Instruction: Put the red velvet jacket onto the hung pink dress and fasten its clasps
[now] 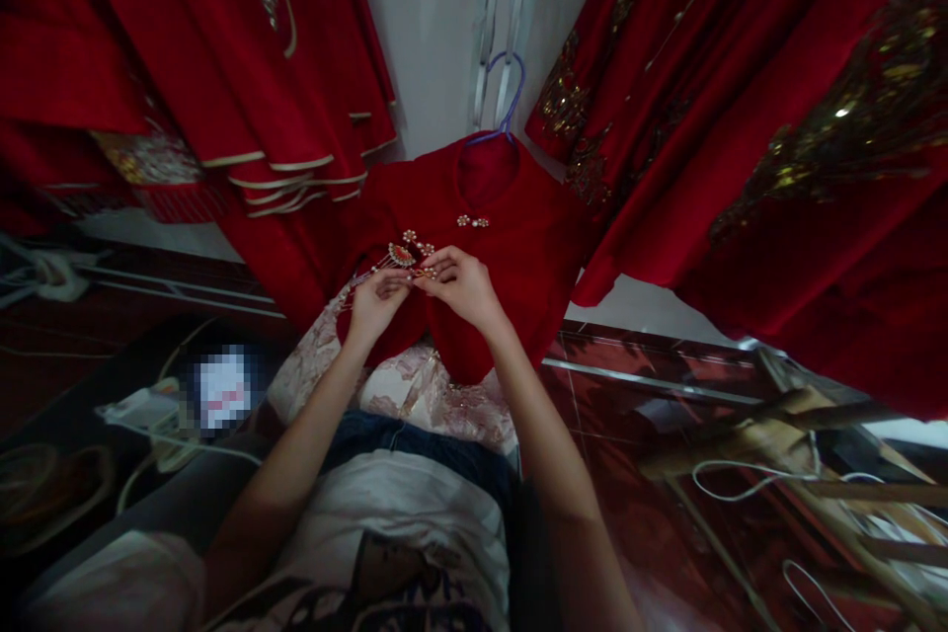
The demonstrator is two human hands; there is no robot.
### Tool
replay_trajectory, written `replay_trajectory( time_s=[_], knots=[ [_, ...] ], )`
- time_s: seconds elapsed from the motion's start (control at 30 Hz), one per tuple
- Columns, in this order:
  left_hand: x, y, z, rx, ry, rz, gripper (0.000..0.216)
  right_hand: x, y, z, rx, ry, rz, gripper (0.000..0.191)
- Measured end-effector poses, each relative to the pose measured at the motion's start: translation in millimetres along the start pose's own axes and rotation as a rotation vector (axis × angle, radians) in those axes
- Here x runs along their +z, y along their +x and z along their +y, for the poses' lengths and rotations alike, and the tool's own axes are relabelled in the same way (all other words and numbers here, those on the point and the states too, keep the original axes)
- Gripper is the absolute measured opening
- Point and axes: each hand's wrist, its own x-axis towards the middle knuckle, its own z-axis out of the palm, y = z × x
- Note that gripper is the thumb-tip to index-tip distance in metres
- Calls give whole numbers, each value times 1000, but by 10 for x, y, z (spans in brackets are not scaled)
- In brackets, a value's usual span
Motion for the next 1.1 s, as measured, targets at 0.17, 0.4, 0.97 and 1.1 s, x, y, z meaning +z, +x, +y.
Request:
replay_trajectory(
  time_s=[0.17, 0.4, 0.97, 1.1],
  knots=[
    [-16, 1, -41, -18, -16, 23, 17, 312, 132, 391, -5, -186, 54, 12],
    [-20, -17, -119, -8, 2, 30, 20, 337, 63, 501, -55, -208, 105, 13],
    [-98, -14, -93, 89, 215, 59, 31, 49, -157, 481, -28, -107, 72, 23],
    [-125, -15, -64, 135, 250, 131, 24, -285, -227, 449, 27, -13, 109, 28]
  ],
)
